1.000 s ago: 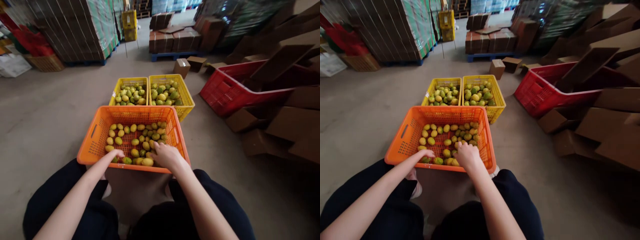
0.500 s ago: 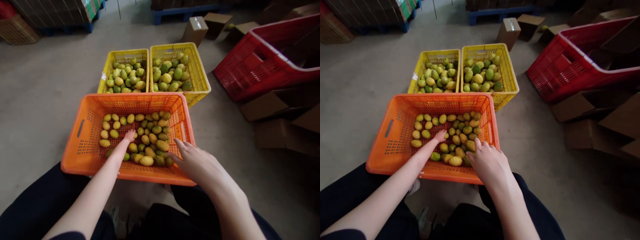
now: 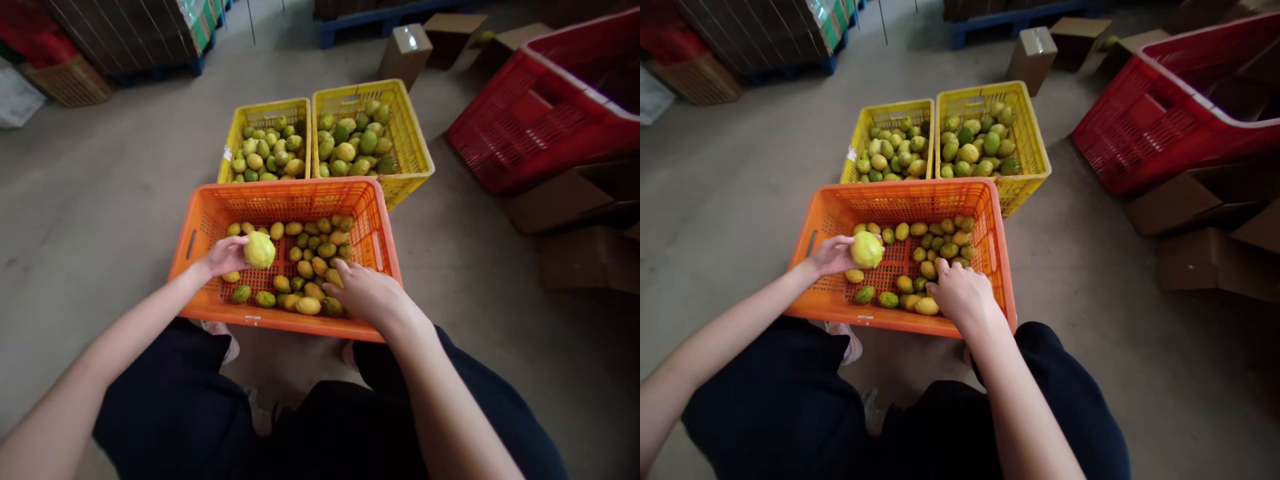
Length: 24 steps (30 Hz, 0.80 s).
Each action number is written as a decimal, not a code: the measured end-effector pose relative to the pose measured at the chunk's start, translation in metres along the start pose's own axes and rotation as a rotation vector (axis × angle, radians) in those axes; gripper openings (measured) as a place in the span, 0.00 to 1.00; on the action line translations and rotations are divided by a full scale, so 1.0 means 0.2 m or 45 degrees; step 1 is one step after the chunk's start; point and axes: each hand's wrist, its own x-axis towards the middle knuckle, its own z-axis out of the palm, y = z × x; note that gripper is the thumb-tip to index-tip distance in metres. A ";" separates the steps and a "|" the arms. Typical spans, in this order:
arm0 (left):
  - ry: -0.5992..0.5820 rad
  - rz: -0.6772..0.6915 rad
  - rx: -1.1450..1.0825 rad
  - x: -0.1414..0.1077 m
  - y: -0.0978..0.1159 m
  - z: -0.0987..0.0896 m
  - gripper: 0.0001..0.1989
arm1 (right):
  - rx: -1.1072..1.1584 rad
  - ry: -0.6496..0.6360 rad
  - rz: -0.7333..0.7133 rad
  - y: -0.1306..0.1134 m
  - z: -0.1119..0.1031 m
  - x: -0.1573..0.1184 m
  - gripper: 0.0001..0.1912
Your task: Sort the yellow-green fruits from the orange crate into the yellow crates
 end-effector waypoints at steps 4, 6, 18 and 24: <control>0.142 0.221 -0.535 -0.37 0.06 0.18 0.17 | -0.020 -0.036 -0.049 -0.08 0.04 0.02 0.25; 0.252 0.274 -0.740 -0.43 0.02 0.23 0.15 | -0.021 -0.062 -0.078 -0.11 0.07 0.04 0.25; 0.661 0.330 -1.149 -0.40 -0.06 0.16 0.10 | 0.375 -0.274 -0.045 -0.19 0.51 0.40 0.09; 0.682 0.369 -1.238 -0.36 0.01 0.10 0.10 | 0.801 -0.295 -0.193 -0.46 0.73 0.74 0.15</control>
